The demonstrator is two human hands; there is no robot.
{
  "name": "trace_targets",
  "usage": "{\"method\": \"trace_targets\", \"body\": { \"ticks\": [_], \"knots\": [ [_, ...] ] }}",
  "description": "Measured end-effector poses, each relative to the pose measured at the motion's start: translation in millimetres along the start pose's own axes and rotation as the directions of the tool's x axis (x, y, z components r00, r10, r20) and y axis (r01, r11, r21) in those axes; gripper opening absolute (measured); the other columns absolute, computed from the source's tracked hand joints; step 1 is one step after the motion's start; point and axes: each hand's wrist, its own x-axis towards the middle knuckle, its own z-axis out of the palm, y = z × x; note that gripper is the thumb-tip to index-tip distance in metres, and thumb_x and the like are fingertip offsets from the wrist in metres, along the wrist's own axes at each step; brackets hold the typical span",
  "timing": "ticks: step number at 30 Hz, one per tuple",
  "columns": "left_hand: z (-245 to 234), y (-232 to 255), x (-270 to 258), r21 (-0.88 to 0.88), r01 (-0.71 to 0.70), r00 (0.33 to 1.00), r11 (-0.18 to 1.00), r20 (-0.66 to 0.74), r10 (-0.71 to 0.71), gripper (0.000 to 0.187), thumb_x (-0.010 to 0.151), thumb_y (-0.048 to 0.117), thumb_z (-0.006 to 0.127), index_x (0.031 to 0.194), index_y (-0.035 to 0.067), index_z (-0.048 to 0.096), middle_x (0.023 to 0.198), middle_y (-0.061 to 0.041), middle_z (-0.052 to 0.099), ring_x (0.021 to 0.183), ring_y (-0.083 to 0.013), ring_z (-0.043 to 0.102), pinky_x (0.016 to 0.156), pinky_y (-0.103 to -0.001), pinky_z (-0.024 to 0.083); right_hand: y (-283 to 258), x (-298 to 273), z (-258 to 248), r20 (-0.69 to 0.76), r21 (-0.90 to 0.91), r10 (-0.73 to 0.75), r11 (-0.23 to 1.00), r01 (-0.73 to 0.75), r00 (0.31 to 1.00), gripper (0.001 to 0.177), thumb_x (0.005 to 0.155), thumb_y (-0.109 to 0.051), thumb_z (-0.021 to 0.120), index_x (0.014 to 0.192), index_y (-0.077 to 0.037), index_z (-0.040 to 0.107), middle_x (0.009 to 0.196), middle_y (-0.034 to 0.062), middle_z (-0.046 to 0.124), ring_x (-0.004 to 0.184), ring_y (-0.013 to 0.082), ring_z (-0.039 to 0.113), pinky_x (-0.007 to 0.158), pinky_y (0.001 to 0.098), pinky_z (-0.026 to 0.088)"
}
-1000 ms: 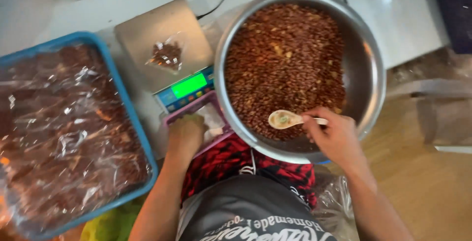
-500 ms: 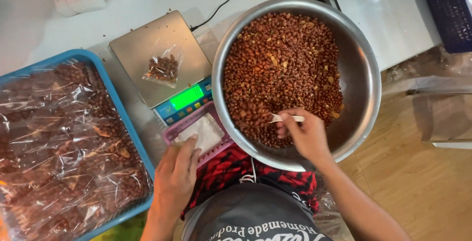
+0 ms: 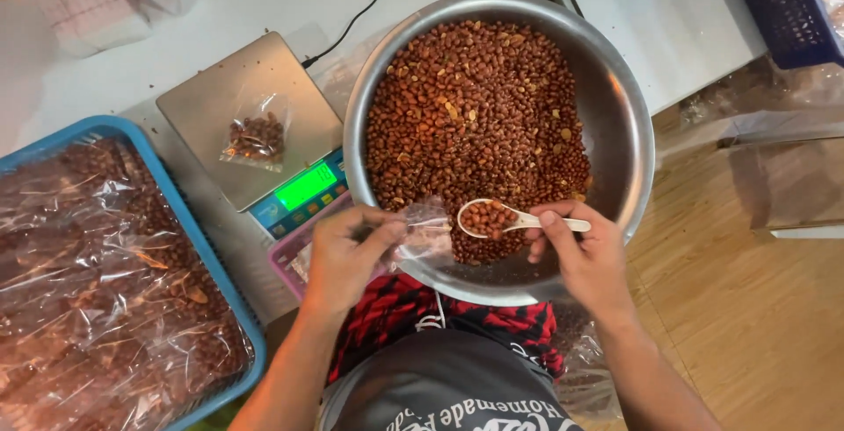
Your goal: Scooping roasted peanuts from a large bowl into small plastic bags, weighing them on a digital scale, and organizing them in a tray.
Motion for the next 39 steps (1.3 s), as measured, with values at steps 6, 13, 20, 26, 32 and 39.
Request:
{"method": "trace_targets", "body": {
  "ticks": [6, 13, 20, 26, 32, 39],
  "knots": [
    [27, -2, 14, -0.415, 0.106, 0.994, 0.904, 0.017, -0.109, 0.010, 0.081, -0.007, 0.080, 0.091, -0.007, 0.076, 0.067, -0.019, 0.073, 0.050, -0.0185, 0.066, 0.040, -0.030, 0.054, -17, 4, -12, -0.023, 0.023, -0.064, 0.998, 0.065, 0.998, 0.020, 0.103, -0.007, 0.060, 0.101, 0.007, 0.073, 0.070, 0.0202, 0.071, 0.051, 0.0172, 0.068, 0.048, 0.0342, 0.064],
    [40, 22, 22, -0.033, 0.000, 0.931, 0.999, 0.366, 0.013, 0.046, 0.083, 0.012, 0.084, 0.125, 0.000, 0.070, 0.119, -0.023, 0.074, 0.114, -0.0406, 0.068, 0.102, -0.051, 0.053, -49, 8, 8, 0.307, -0.385, -0.633, 0.601, 0.701, 0.711, 0.016, 0.098, -0.014, 0.067, 0.098, -0.005, 0.079, 0.079, 0.0115, 0.072, 0.061, 0.0299, 0.069, 0.058, 0.0399, 0.060],
    [50, 9, 27, -0.129, 0.116, 0.873, 0.985, 0.486, -0.039, 0.041, 0.082, 0.018, 0.082, 0.122, 0.015, 0.073, 0.116, -0.002, 0.074, 0.108, -0.0151, 0.069, 0.098, -0.032, 0.054, -38, -2, -18, 0.139, -0.561, -0.797, 0.425, 0.710, 0.588, 0.015, 0.106, 0.000, 0.061, 0.106, 0.014, 0.066, 0.086, 0.0228, 0.073, 0.075, 0.0297, 0.075, 0.067, 0.0375, 0.063],
    [2, 3, 9, -0.236, -0.013, 0.982, 0.972, 0.179, 0.057, 0.059, 0.079, 0.007, 0.086, 0.135, 0.007, 0.066, 0.110, -0.013, 0.077, 0.100, -0.0189, 0.074, 0.094, -0.035, 0.059, 3, 10, 36, 0.278, -0.712, -0.208, 0.611, 0.346, 0.938, 0.013, 0.091, -0.014, 0.070, 0.089, -0.003, 0.076, 0.061, 0.0221, 0.070, 0.059, 0.0443, 0.070, 0.060, 0.0512, 0.052],
    [-36, 7, -5, -0.183, -0.053, 0.998, 0.982, 0.031, 0.060, 0.054, 0.080, 0.002, 0.084, 0.131, 0.008, 0.070, 0.108, -0.012, 0.079, 0.098, -0.0144, 0.071, 0.093, -0.034, 0.060, 0, 7, 46, 0.199, -0.645, -0.214, 0.706, 0.292, 0.956, 0.017, 0.097, -0.025, 0.070, 0.089, -0.010, 0.076, 0.054, 0.0177, 0.064, 0.057, 0.0377, 0.069, 0.054, 0.0440, 0.053],
    [-9, -4, -5, 0.003, -0.060, 0.994, 0.998, 0.095, 0.059, 0.061, 0.074, 0.014, 0.091, 0.131, 0.009, 0.070, 0.113, -0.017, 0.078, 0.107, -0.0255, 0.073, 0.095, -0.042, 0.057, -19, 8, 25, 0.055, -0.427, -0.064, 0.901, 0.081, 0.996, 0.009, 0.096, -0.012, 0.069, 0.091, -0.010, 0.076, 0.057, 0.0097, 0.071, 0.046, 0.0200, 0.070, 0.051, 0.0306, 0.055]
  ]
}}
